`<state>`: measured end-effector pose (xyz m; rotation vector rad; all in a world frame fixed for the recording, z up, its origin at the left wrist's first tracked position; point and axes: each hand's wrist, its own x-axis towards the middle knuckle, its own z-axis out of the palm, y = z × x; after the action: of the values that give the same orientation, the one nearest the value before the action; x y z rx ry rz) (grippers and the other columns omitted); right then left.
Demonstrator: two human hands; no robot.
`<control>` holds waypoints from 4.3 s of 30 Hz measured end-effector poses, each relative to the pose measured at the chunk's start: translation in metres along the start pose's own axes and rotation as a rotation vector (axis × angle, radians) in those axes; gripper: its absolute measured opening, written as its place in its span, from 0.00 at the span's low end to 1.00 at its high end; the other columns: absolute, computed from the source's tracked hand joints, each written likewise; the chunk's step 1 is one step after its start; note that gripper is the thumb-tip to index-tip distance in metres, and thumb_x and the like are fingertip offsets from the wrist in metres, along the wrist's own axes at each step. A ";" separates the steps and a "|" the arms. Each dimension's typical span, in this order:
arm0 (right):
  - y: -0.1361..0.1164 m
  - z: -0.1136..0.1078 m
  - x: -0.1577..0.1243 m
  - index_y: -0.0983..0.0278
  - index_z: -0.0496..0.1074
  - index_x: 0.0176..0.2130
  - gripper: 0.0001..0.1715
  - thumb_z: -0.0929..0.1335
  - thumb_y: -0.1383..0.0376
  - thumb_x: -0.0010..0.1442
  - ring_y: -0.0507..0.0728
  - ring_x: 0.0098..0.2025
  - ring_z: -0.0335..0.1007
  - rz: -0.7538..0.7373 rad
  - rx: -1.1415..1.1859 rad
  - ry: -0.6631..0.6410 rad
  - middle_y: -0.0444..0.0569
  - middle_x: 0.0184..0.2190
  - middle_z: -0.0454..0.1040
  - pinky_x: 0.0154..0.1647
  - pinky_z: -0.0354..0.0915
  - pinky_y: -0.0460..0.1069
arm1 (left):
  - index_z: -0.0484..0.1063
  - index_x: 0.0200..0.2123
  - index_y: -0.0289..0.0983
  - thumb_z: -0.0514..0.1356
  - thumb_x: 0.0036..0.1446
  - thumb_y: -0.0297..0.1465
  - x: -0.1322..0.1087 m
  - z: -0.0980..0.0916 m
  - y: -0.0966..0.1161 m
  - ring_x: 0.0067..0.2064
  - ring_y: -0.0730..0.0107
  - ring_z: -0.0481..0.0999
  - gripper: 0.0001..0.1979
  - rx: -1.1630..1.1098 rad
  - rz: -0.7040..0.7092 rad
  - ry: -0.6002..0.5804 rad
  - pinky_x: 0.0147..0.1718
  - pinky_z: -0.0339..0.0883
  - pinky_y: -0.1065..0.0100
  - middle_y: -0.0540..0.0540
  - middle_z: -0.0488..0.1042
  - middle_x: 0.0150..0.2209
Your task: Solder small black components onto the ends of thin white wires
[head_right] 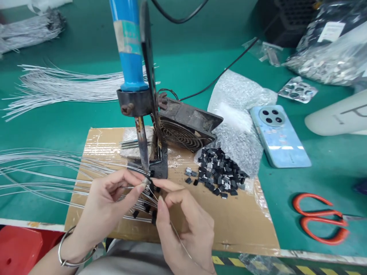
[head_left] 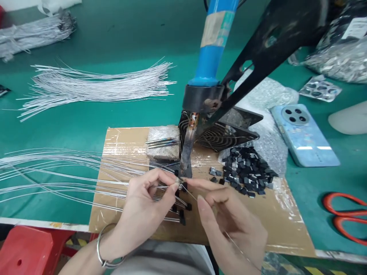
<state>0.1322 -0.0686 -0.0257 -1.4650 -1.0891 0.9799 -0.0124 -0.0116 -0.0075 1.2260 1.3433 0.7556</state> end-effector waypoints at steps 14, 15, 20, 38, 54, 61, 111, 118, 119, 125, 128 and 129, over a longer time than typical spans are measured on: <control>0.003 0.004 0.014 0.59 0.67 0.28 0.12 0.69 0.66 0.63 0.58 0.48 0.80 0.131 0.116 0.040 0.52 0.46 0.83 0.51 0.73 0.51 | 0.75 0.28 0.35 0.63 0.56 0.26 0.013 -0.002 0.006 0.28 0.74 0.70 0.05 0.049 -0.002 0.044 0.25 0.60 0.71 0.47 0.79 0.32; 0.002 0.004 0.014 0.59 0.67 0.28 0.12 0.69 0.66 0.63 0.58 0.48 0.80 0.134 0.118 0.041 0.52 0.46 0.83 0.51 0.74 0.52 | 0.75 0.27 0.35 0.63 0.56 0.26 0.013 -0.002 0.006 0.28 0.73 0.71 0.05 0.044 -0.003 0.044 0.26 0.61 0.71 0.46 0.80 0.33; -0.001 0.006 0.018 0.59 0.68 0.27 0.12 0.71 0.65 0.62 0.59 0.48 0.81 0.140 0.125 0.077 0.51 0.45 0.83 0.52 0.74 0.52 | 0.74 0.28 0.36 0.63 0.56 0.25 0.015 -0.001 0.009 0.34 0.68 0.77 0.04 0.027 0.004 0.042 0.31 0.66 0.69 0.46 0.80 0.34; -0.005 0.005 0.020 0.59 0.69 0.27 0.12 0.71 0.66 0.62 0.58 0.48 0.80 0.129 0.155 0.068 0.50 0.46 0.82 0.49 0.74 0.49 | 0.74 0.27 0.36 0.63 0.55 0.26 0.016 -0.001 0.015 0.36 0.66 0.79 0.05 0.025 -0.008 0.064 0.33 0.69 0.69 0.47 0.79 0.31; -0.006 0.007 0.020 0.59 0.69 0.26 0.13 0.71 0.64 0.62 0.59 0.48 0.80 0.156 0.162 0.080 0.51 0.46 0.82 0.52 0.73 0.52 | 0.75 0.29 0.36 0.63 0.57 0.26 0.013 -0.002 0.012 0.39 0.63 0.80 0.05 0.043 0.025 0.058 0.34 0.70 0.68 0.46 0.79 0.32; -0.007 0.007 0.020 0.59 0.69 0.26 0.13 0.72 0.65 0.61 0.57 0.48 0.80 0.134 0.174 0.090 0.50 0.44 0.83 0.49 0.74 0.47 | 0.75 0.28 0.36 0.63 0.56 0.25 0.013 -0.001 0.012 0.38 0.65 0.79 0.05 0.018 0.051 0.074 0.35 0.70 0.69 0.46 0.79 0.33; -0.001 0.007 0.018 0.60 0.70 0.28 0.10 0.72 0.67 0.61 0.58 0.47 0.80 0.019 0.073 0.083 0.50 0.43 0.83 0.48 0.72 0.50 | 0.75 0.26 0.35 0.63 0.54 0.23 0.013 0.003 0.016 0.35 0.69 0.78 0.05 0.039 0.054 0.109 0.32 0.68 0.72 0.46 0.80 0.31; -0.002 0.008 0.019 0.60 0.71 0.28 0.10 0.72 0.67 0.61 0.57 0.45 0.81 0.016 0.065 0.091 0.49 0.43 0.83 0.48 0.72 0.50 | 0.75 0.27 0.35 0.63 0.55 0.24 0.012 0.002 0.015 0.36 0.68 0.79 0.05 0.016 0.067 0.086 0.34 0.69 0.70 0.46 0.79 0.31; -0.002 0.008 0.018 0.60 0.71 0.28 0.10 0.72 0.67 0.60 0.57 0.45 0.81 0.015 0.064 0.093 0.49 0.43 0.83 0.47 0.72 0.50 | 0.75 0.27 0.35 0.63 0.56 0.24 0.011 0.002 0.015 0.36 0.67 0.78 0.05 0.019 0.072 0.084 0.34 0.69 0.70 0.46 0.79 0.31; -0.001 0.008 0.018 0.61 0.71 0.28 0.10 0.72 0.67 0.61 0.58 0.45 0.81 0.001 0.076 0.092 0.51 0.43 0.83 0.48 0.73 0.51 | 0.75 0.28 0.35 0.63 0.56 0.23 0.011 0.002 0.015 0.37 0.67 0.79 0.06 0.009 0.084 0.076 0.36 0.70 0.70 0.46 0.79 0.32; 0.000 0.009 0.017 0.60 0.71 0.29 0.10 0.72 0.68 0.60 0.58 0.45 0.81 -0.002 0.077 0.089 0.50 0.43 0.83 0.48 0.72 0.51 | 0.75 0.28 0.36 0.63 0.56 0.23 0.011 0.001 0.015 0.36 0.69 0.78 0.06 0.016 0.084 0.084 0.35 0.69 0.71 0.46 0.79 0.32; 0.000 0.009 0.017 0.59 0.71 0.29 0.09 0.73 0.68 0.60 0.57 0.45 0.81 -0.007 0.078 0.091 0.49 0.43 0.83 0.48 0.72 0.50 | 0.75 0.28 0.36 0.63 0.56 0.23 0.011 0.001 0.015 0.35 0.69 0.78 0.06 0.021 0.084 0.086 0.34 0.69 0.71 0.47 0.80 0.32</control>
<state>0.1277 -0.0496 -0.0275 -1.4283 -0.9791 0.9316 -0.0059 0.0021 0.0029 1.2860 1.3796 0.8637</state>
